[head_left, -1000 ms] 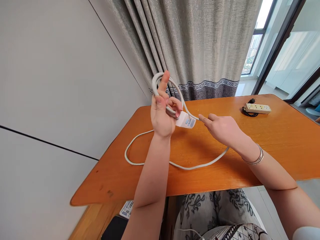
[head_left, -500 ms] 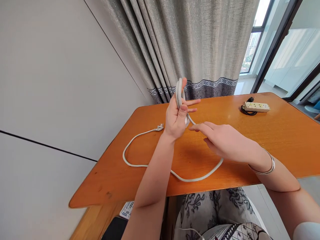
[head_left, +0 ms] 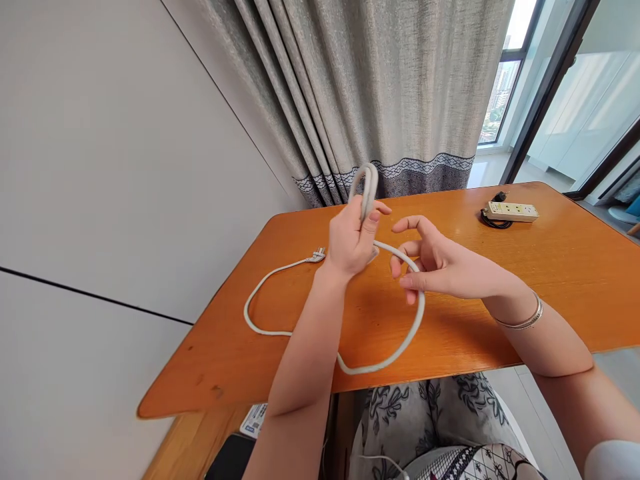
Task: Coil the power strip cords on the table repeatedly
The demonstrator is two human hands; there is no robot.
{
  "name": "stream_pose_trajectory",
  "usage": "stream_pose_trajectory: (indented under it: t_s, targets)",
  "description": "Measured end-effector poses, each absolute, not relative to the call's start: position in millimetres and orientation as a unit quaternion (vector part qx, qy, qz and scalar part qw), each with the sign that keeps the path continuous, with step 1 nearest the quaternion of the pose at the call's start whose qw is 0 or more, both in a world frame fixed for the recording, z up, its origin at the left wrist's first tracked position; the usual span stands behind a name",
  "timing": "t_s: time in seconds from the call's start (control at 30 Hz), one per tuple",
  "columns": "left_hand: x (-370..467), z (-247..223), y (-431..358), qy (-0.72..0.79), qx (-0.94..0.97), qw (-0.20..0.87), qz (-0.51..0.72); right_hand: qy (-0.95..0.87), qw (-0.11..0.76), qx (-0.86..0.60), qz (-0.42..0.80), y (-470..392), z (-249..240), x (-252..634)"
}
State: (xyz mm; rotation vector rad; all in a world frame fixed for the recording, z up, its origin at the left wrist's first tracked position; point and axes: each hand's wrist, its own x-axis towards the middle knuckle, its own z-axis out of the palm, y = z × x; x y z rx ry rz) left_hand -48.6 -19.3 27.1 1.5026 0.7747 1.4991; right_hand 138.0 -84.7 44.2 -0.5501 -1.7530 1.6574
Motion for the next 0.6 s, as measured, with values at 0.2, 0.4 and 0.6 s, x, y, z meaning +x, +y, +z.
stream_pose_trajectory:
  t_s: [0.2, 0.4, 0.6]
  targets:
    - [-66.0, 25.0, -9.3, 0.310, 0.606, 0.444, 0.582, -0.674, 0.348, -0.204, 0.619, -108.3, 49.3, 132.2]
    - [-51.7, 28.3, -18.1, 0.274, 0.645, 0.516, 0.492, -0.753, 0.475, -0.365, 0.272, -93.2, 50.6, 148.0]
    - [-37.9, 35.1, -31.9, 0.195, 0.654, 0.614, 0.397, -0.757, 0.525, -0.387, 0.046, -46.9, 41.3, 163.9]
